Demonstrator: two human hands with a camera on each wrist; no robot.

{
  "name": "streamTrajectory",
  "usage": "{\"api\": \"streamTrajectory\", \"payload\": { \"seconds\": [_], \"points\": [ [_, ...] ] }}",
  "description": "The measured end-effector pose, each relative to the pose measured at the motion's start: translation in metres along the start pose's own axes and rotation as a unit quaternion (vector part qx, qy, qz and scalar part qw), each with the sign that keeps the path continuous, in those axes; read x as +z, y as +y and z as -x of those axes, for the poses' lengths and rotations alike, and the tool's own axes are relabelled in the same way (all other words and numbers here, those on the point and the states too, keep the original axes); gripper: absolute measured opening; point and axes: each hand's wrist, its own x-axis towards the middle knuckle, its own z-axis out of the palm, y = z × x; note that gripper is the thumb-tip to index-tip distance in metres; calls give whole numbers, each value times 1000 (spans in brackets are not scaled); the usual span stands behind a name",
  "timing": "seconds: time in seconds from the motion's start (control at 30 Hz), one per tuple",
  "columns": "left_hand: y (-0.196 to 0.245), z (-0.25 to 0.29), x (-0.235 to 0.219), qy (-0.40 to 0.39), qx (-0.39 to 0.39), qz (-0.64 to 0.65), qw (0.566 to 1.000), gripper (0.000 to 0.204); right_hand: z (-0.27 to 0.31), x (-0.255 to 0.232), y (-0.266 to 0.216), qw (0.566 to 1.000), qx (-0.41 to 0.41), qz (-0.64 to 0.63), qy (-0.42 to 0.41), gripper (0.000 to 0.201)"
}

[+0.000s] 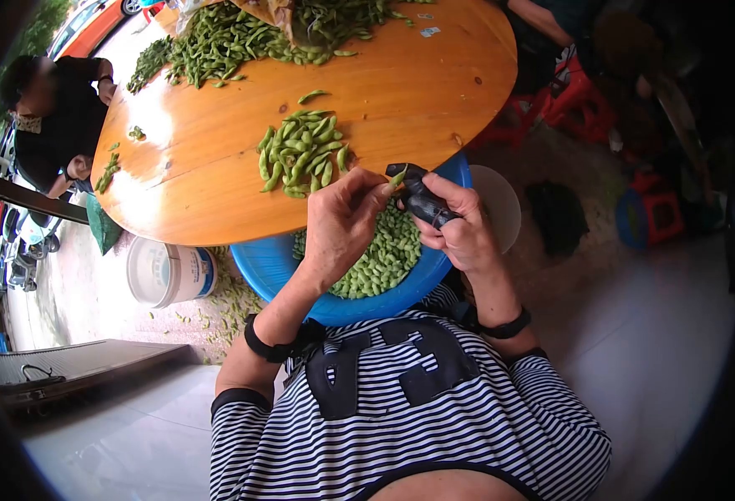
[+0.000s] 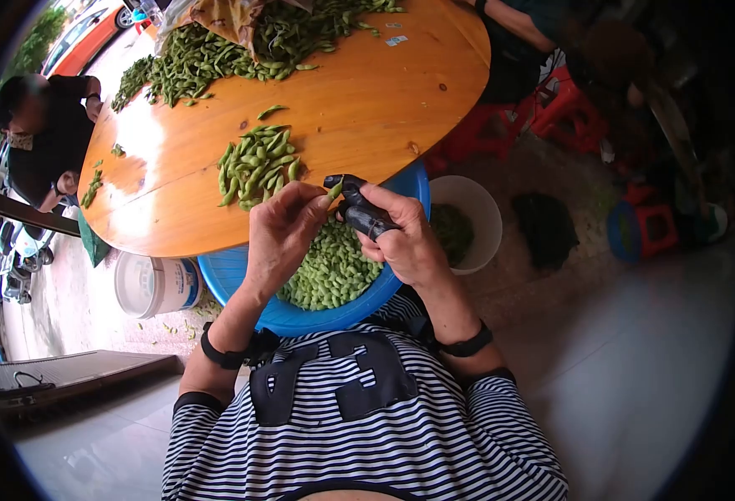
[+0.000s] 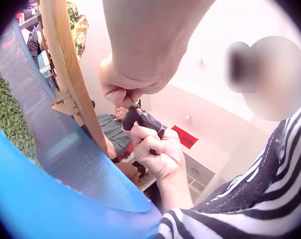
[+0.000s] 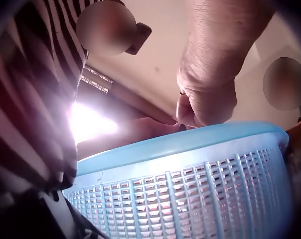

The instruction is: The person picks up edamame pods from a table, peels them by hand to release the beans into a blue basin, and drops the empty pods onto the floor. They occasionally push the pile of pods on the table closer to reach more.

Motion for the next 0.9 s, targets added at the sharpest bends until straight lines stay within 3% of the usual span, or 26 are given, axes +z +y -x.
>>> {"api": "streamTrajectory", "payload": {
  "seconds": [0.1,0.13,0.17,0.2,0.27,0.37,0.43,0.47,0.53,0.57,0.63,0.67,0.77,0.9],
  "points": [
    [1,3,-1,10,49,-44,998,13,0,-1,-5,999,-1,-34,-20,41],
    [5,3,-6,-39,-46,106,993,13,1,-1,-8,997,8,-63,-32,43],
    [7,2,-8,-88,-139,251,954,13,1,-5,-5,997,8,-63,-31,43],
    [3,2,-7,-89,-140,251,954,13,1,-12,2,991,9,-111,-77,44],
    [-13,2,-5,-158,-183,466,851,15,1,-17,8,980,8,-159,-122,45],
    [-4,5,0,-127,-188,403,887,12,1,-19,11,983,24,-149,-101,46],
    [-1,8,4,-92,-194,360,908,11,3,-18,12,999,8,-10,-51,47],
    [-3,10,6,-84,-158,304,936,9,5,-12,10,999,8,-11,-52,47],
    [-7,10,5,-77,-122,247,958,9,8,10,-1,965,-72,253,18,46],
    [-10,11,3,-63,-102,188,975,10,7,9,2,948,-114,298,20,47],
    [-15,11,2,-27,-48,64,996,17,6,7,2,945,-111,307,16,47],
    [-14,10,0,-27,-48,65,996,17,6,5,2,942,-110,317,13,47],
    [-5,8,-14,-80,-54,-37,995,20,3,-1,11,943,-113,312,-1,47],
    [-2,5,-25,-131,-105,-15,986,23,3,-9,22,977,-66,200,-24,46]
  ]
}}
